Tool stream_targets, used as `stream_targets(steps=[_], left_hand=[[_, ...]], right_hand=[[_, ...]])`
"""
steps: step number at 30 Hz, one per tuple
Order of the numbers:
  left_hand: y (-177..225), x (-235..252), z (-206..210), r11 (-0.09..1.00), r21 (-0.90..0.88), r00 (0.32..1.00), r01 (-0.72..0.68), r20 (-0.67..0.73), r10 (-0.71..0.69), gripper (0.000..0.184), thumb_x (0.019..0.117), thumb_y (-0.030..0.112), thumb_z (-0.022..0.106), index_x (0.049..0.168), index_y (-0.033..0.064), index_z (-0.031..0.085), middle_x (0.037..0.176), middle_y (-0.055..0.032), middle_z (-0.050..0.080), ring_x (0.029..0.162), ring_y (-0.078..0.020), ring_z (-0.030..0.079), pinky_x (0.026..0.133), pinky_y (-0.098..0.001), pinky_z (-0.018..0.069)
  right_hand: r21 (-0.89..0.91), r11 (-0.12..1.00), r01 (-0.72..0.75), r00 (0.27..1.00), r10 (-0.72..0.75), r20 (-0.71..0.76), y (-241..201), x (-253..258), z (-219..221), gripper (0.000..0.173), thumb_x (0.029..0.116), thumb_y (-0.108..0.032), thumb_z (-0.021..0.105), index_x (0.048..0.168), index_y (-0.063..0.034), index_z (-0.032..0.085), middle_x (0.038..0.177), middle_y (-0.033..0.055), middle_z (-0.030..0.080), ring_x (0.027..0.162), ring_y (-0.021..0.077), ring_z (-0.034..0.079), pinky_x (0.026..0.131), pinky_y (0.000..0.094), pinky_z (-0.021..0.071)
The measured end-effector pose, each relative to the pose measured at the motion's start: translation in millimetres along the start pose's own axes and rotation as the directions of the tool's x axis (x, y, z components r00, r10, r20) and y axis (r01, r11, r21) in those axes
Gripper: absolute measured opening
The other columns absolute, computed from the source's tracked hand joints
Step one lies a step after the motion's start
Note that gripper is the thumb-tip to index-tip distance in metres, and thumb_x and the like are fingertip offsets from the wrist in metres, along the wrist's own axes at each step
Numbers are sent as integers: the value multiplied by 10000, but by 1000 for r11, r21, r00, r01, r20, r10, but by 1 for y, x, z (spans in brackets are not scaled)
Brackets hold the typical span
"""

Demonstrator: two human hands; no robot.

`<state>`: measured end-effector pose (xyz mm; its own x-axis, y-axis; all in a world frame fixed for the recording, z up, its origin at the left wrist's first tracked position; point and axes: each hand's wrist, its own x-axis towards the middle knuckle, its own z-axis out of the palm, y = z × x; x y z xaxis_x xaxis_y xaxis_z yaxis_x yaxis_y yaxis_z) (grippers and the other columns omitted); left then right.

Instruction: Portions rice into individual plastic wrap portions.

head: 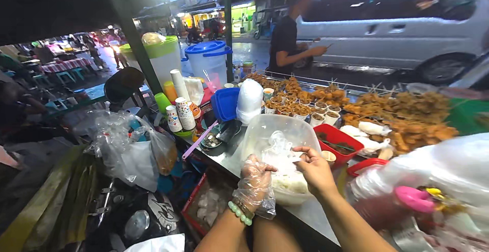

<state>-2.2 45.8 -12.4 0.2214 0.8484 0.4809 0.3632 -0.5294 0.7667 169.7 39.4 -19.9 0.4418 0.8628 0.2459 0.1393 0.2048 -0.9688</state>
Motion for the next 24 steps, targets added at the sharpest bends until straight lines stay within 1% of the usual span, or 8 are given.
stream_targets(steps=[2,4,6,9,11,14,18,24], left_hand=[[3,0,4,999,31,999,19,42,-20,148,817,-39,699,863,47,809,877,-153,664,916,-231,629,867,-350,499],[0,-1,10,997,62,999,-38,25,37,133,810,-40,712,851,42,808,878,-166,673,892,-243,649,845,-347,524],[-10,2,14,987,85,990,-139,0,139,111,792,-48,724,833,21,801,883,-206,684,881,-295,675,837,-385,553],[-20,7,8,991,97,994,-89,64,83,100,834,-52,694,854,-18,785,972,-247,679,966,-324,663,912,-394,533],[-25,15,-2,987,155,997,-46,61,37,127,875,-42,668,904,-23,790,1053,-253,702,1028,-335,682,959,-412,534],[-32,31,-18,963,260,995,65,55,-81,226,965,-9,579,1087,-30,768,1202,-249,698,1164,-352,665,1066,-439,486],[-37,54,-19,942,277,961,189,147,-236,321,1021,42,509,1283,-14,685,1320,-231,648,1221,-306,639,1087,-408,476],[-57,67,6,910,382,937,162,229,-263,359,1037,109,501,1334,-34,644,1365,-261,617,1315,-364,573,1158,-443,392]], right_hand=[[-214,974,77,995,-87,-38,5,3,-4,283,875,-33,652,1156,3,637,611,-86,455,511,3,429,519,194,391],[-518,834,187,979,-204,25,4,3,-7,331,894,-20,579,1212,43,649,726,74,575,625,184,535,605,390,463],[-626,760,173,983,-95,157,-1,13,-13,357,864,24,613,1217,53,659,919,215,670,819,350,636,761,554,505],[-571,812,118,930,110,349,1,43,-26,459,816,-58,774,1258,-2,664,883,99,614,767,195,550,735,409,484],[-501,858,119,879,143,454,6,65,-36,512,891,-237,792,1327,-31,621,881,24,580,742,98,512,725,308,476],[-630,750,201,867,163,471,12,95,-40,373,998,-312,686,1241,-29,698,965,138,670,855,241,605,835,458,498],[-783,425,455,707,362,608,39,121,-14,270,1029,-212,605,1174,-38,751,1208,282,671,1185,478,614,998,689,446],[-826,124,550,608,618,498,57,138,29,285,1030,-109,554,1183,103,668,1325,316,606,1308,512,515,1039,708,371]])
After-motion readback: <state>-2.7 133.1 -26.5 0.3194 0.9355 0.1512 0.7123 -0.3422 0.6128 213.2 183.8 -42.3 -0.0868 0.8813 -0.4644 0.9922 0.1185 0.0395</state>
